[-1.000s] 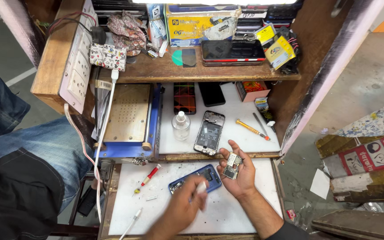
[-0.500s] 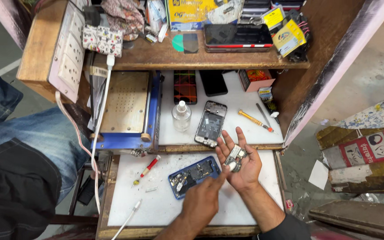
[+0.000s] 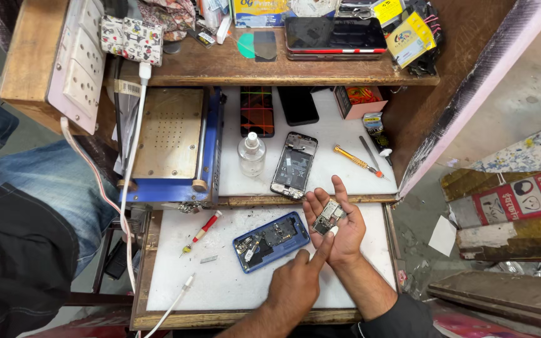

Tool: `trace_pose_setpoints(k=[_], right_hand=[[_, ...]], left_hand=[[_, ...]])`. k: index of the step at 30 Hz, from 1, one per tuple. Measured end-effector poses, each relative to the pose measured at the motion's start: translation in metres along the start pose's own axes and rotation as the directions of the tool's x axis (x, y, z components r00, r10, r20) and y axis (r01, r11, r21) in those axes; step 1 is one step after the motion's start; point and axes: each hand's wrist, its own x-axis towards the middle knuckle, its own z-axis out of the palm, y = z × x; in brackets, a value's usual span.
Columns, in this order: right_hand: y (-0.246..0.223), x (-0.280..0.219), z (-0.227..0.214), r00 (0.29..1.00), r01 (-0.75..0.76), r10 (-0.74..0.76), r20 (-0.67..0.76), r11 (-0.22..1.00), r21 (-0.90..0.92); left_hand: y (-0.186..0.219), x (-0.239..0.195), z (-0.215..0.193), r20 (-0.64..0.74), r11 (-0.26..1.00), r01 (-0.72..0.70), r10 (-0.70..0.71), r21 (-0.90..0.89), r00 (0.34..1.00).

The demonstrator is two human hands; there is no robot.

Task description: The person cleans a small electronic circuit board using a cotton swab, repeatedly wiping its surface while holding it in one hand. The person also handles a disassembled mobile phone casing and other small components on the workbench.

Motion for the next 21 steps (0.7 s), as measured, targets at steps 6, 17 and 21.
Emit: trace_pose_setpoints(k=[6, 17, 21], right_hand=[[0.001, 0.002, 0.006, 0.999, 0.028, -0.027, -0.038, 1.0, 0.014], [0.003, 0.005, 0.004, 0.997, 0.033, -0.033, -0.07, 0.999, 0.008], [0.0, 0.005, 0.01, 0.998, 0.045, -0.045, -0.054, 0.999, 0.001]], left_hand=[[-0.004, 0.006, 0.002, -0.126, 0.999, -0.047, 0.05, 0.028, 0.991], [-0.005, 0.011, -0.003, -0.084, 0.997, 0.06, -0.056, 0.046, 0.995], [0.002, 0.012, -0.007, -0.125, 0.999, -0.041, 0.039, -0.015, 0.991]])
